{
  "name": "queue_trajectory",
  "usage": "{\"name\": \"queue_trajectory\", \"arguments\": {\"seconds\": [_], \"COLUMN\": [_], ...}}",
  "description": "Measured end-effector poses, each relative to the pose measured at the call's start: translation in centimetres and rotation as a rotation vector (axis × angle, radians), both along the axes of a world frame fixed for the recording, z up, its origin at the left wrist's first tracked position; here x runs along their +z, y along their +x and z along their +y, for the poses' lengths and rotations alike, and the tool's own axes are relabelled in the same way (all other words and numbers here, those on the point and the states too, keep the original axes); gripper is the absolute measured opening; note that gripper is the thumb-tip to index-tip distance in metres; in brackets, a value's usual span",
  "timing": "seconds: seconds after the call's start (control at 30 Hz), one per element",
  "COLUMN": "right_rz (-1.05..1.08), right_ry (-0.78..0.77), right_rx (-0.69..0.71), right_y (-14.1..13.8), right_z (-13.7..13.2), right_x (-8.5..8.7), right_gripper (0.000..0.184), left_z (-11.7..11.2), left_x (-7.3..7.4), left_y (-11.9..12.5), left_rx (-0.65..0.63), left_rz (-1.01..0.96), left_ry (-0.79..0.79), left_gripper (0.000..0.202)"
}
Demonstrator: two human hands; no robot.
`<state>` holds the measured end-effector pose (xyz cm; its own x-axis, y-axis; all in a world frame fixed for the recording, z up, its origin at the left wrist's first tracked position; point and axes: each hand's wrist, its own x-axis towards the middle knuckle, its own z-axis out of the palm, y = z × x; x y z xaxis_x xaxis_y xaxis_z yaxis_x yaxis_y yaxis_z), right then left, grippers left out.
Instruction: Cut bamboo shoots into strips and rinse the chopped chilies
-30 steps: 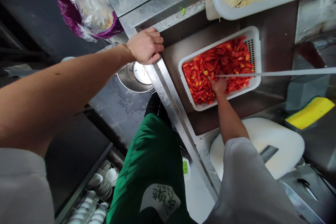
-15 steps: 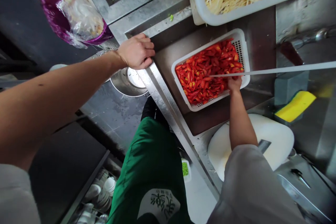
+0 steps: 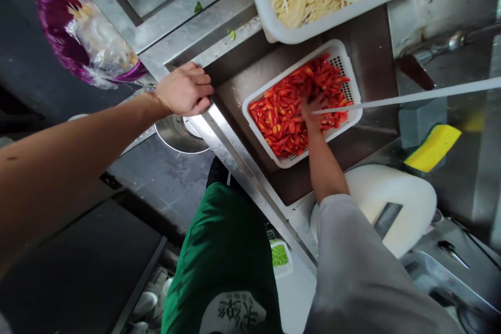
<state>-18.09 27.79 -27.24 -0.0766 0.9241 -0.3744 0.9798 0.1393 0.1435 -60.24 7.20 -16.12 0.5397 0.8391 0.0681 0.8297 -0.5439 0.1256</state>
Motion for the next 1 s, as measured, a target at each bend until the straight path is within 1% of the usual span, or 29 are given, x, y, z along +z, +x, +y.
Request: {"name": "queue_trajectory", "arguments": {"seconds": [0.07, 0.1, 0.13, 0.2, 0.3, 0.4, 0.47, 0.5, 0.57, 0.6, 0.67, 0.73, 0.77, 0.8, 0.83, 0.9, 0.93, 1.0], "right_rz": [0.054, 0.097, 0.143, 0.21, 0.245, 0.261, 0.255, 0.246, 0.243, 0.251, 0.277, 0.281, 0.272, 0.261, 0.248, 0.243, 0.254, 0.292], "right_ry": [-0.005, -0.009, -0.012, -0.015, -0.039, -0.112, -0.176, -0.19, -0.139, -0.08, 0.043, 0.09, 0.082, 0.061, 0.036, -0.001, -0.02, -0.069], "right_rx": [-0.148, -0.173, -0.15, -0.05, 0.032, 0.109, 0.134, 0.135, 0.124, 0.117, 0.092, 0.023, -0.014, -0.042, -0.052, -0.002, 0.051, 0.153], "right_y": [-1.4, -1.9, -2.2, -2.2, -1.2, 0.0, 0.1, -0.1, -1.3, -2.2, -4.4, -6.7, -7.7, -8.5, -9.0, -9.3, -8.9, -7.7], "right_z": [-2.2, -3.2, -4.3, -6.2, -8.8, -10.5, -10.2, -9.4, -6.6, -4.6, -0.3, 3.1, 4.1, 4.4, 4.2, 2.2, 0.8, -2.5], "right_x": [0.1, 0.5, 0.9, 1.8, 3.2, 4.5, 5.1, 5.3, 5.0, 4.6, 3.1, 1.3, 0.4, -0.4, -1.1, -1.5, -1.3, -0.1], "right_gripper": [0.081, 0.08, 0.077, 0.071, 0.065, 0.064, 0.062, 0.059, 0.054, 0.054, 0.059, 0.066, 0.069, 0.069, 0.069, 0.068, 0.067, 0.066], "left_z": [0.0, 0.0, 0.0, 0.0, -0.1, -0.2, -0.2, -0.2, -0.1, -0.1, -0.1, 0.0, 0.0, 0.0, 0.0, 0.0, 0.0, 0.0], "left_x": [-0.2, -0.3, -0.3, -0.4, -0.4, -0.3, -0.3, -0.3, -0.3, -0.3, -0.2, -0.1, 0.0, 0.1, 0.2, 0.3, 0.4, 0.5], "left_y": [-0.1, -0.1, -0.1, -0.1, -0.1, 0.0, 0.0, 0.0, 0.1, 0.1, 0.1, 0.1, 0.1, 0.2, 0.2, 0.3, 0.3, 0.3], "left_rx": [-0.013, -0.014, -0.011, -0.006, 0.005, 0.064, 0.106, 0.118, 0.124, 0.117, 0.095, 0.077, 0.072, 0.071, 0.073, 0.075, 0.074, 0.071], "left_rz": [-0.033, -0.043, -0.048, -0.058, -0.075, -0.122, -0.188, -0.219, -0.261, -0.266, -0.257, -0.245, -0.242, -0.239, -0.236, -0.233, -0.234, -0.24], "left_ry": [0.038, 0.051, 0.058, 0.061, 0.033, -0.044, -0.106, -0.133, -0.158, -0.151, -0.117, -0.095, -0.095, -0.101, -0.109, -0.119, -0.119, -0.117], "left_gripper": [0.031, 0.032, 0.032, 0.032, 0.031, 0.027, 0.024, 0.023, 0.022, 0.022, 0.023, 0.023, 0.023, 0.022, 0.021, 0.021, 0.021, 0.021]}}
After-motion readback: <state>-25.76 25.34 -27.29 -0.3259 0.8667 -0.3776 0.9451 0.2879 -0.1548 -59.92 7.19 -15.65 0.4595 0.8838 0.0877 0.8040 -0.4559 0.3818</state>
